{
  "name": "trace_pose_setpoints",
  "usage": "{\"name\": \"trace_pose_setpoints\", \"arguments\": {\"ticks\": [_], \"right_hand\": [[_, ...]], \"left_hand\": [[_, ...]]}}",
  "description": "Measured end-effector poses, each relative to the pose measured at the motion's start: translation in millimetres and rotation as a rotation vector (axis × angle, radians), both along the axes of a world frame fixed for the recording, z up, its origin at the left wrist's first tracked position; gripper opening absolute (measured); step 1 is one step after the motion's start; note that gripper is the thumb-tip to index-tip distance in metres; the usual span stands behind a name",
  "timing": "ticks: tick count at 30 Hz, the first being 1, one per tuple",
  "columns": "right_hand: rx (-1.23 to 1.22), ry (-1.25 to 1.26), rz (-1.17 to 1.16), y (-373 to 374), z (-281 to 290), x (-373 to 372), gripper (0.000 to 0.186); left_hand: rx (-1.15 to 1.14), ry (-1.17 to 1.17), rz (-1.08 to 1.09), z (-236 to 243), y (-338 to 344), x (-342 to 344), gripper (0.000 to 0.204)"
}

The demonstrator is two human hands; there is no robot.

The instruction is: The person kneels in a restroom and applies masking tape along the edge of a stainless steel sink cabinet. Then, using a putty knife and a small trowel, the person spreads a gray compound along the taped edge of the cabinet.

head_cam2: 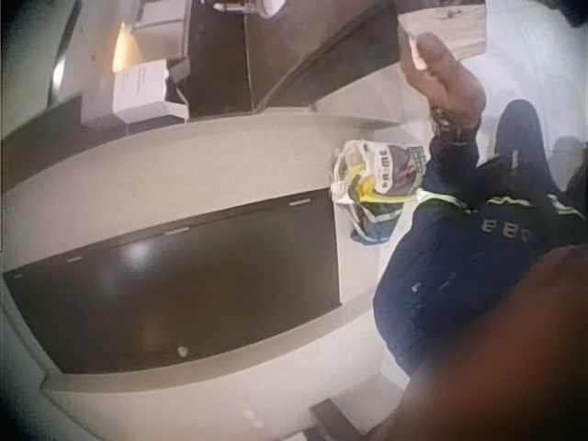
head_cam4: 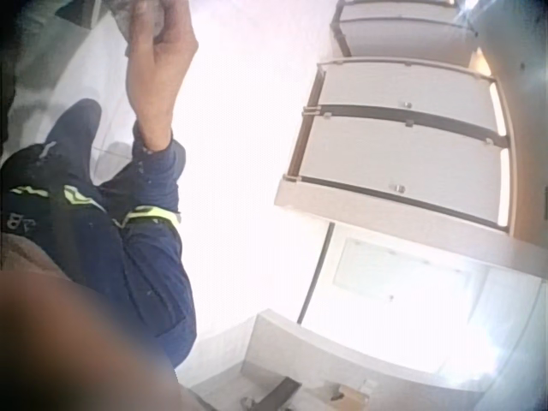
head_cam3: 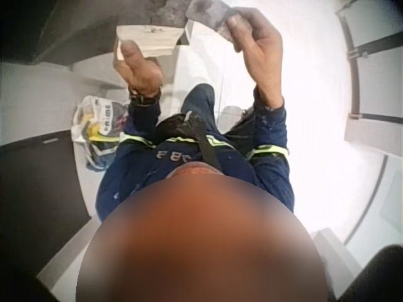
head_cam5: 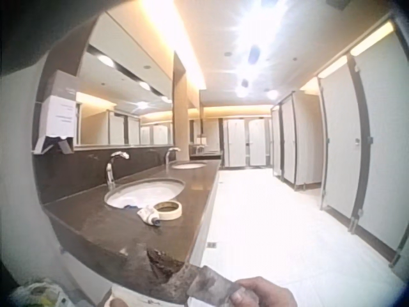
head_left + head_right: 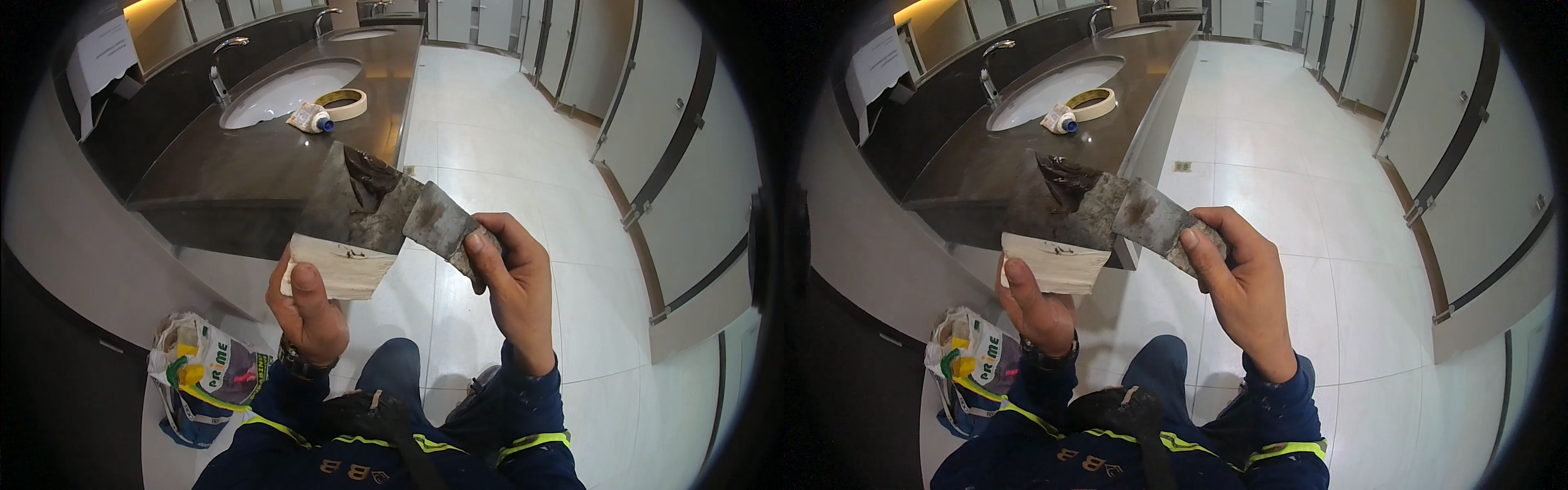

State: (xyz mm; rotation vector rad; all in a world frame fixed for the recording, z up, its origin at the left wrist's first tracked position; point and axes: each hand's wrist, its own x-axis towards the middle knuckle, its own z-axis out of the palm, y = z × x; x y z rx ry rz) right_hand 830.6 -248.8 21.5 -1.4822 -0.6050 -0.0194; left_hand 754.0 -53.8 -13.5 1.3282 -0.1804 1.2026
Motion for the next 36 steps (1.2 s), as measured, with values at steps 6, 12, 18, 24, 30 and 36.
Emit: {"name": "trace_pose_setpoints", "arguments": {"ticks": [6,12,18,24,30,36], "right_hand": [[0.047,0.018,0.020,0.5,-1.2,4.6,0.026],[-0.014,0.064,0.034,-7.0,6.8,1.9,0.024],[0.117,0.082,0.021,-13.2,14.5,-6.0,0.024],[0.308,-0.174,-0.092,-31.3,-13.2,12.3,0.023],[-0.008,-0.557,-0.032,-27.2,-52.6,13.4,0.031],[-0.240,-0.370,0.201,-53.6,-47.7,3.1,0.050]], "left_hand": [[0.167,0.136,-0.008,8.3,4.6,1.8,0.049],[0.494,0.149,0.081,10.6,0.9,-0.6,0.041],[0.808,0.180,0.000,13.3,-5.3,-1.9,0.028],[-0.293,0.470,-0.574,-21.5,-2.9,-6.0,0.049],[-0.812,0.558,-0.987,-42.1,-17.3,3.2,0.054],[-0.740,0.521,-1.030,-45.4,-23.3,-4.9,0.053]]}}
